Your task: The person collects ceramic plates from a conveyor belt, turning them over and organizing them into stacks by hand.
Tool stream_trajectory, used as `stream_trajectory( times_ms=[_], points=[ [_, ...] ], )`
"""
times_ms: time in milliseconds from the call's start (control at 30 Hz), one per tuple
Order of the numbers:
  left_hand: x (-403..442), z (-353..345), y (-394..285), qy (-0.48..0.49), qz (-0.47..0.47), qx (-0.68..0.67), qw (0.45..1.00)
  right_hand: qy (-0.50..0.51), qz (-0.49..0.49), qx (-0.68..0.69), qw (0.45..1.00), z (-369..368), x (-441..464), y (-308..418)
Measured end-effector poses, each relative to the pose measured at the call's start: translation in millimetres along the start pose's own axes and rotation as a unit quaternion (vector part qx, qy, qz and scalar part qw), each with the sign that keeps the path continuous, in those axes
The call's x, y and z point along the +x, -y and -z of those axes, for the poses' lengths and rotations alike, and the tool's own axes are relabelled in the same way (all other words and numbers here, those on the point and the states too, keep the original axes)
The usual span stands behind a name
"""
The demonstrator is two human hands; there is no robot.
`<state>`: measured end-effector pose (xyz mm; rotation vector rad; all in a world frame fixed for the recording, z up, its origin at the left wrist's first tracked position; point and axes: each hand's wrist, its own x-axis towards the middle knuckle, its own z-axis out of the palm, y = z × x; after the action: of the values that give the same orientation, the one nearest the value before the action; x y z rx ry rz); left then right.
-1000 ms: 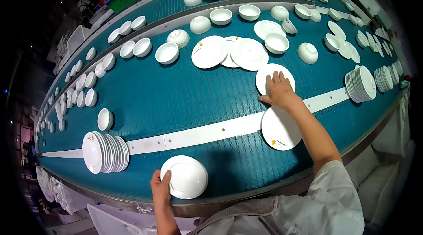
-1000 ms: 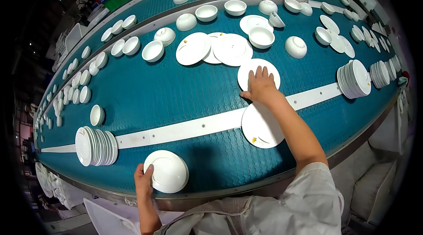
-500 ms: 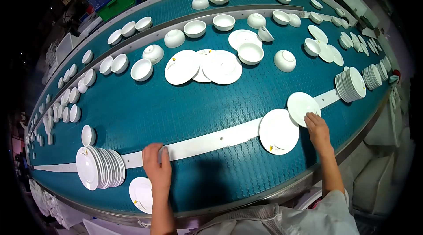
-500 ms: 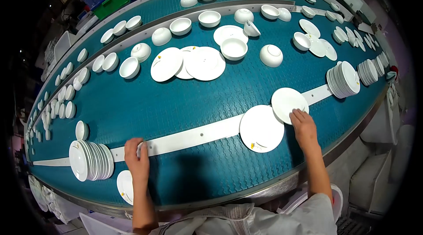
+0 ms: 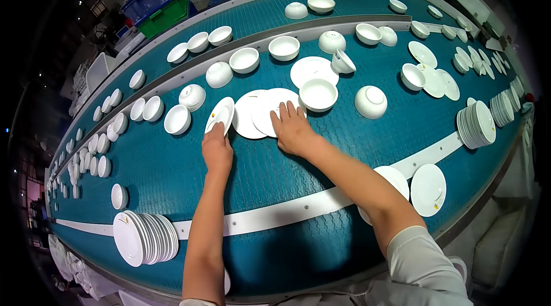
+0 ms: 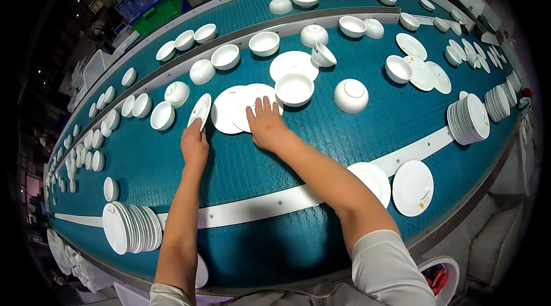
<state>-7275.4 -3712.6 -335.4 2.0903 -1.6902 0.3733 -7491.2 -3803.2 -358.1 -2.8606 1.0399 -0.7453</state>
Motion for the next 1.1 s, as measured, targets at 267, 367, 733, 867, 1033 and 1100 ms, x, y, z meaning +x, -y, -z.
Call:
stream_trajectory(
  times_ms=[267,367,733,867,1033,1100],
  points=[
    [-83.1,51.9,-82.2,0.068,-0.107,0.016,0.992,-0.072,-0.284,0.400,0.868,108.9,-66.7,-82.7],
    [-105.3,58.8,-144.0,0.195,-0.183,0.041,0.963,-0.084,-0.455,0.538,0.704,152.3,-164.5,-126.1],
    [67.5,-51.5,-78.8,0.087,0.316,0.171,0.929,-0.056,-0.293,0.046,0.953,199.2,-250.0,-216.5],
    [69.7,-86.6,-32.9,0.022,0.346,-0.268,0.899,-0.068,-0.262,-0.008,0.963,169.2,-198.6,-280.6],
    [46.1,8.8,-113.1,-0.184,0.270,-0.369,0.870,-0.030,-0.066,0.127,0.989,105.9,-89.3,-289.8],
    [23.7,42.7,-116.9,-0.069,0.309,-0.401,0.859,0.000,0.028,0.118,0.993,76.1,-44.0,-264.5]
  ],
)
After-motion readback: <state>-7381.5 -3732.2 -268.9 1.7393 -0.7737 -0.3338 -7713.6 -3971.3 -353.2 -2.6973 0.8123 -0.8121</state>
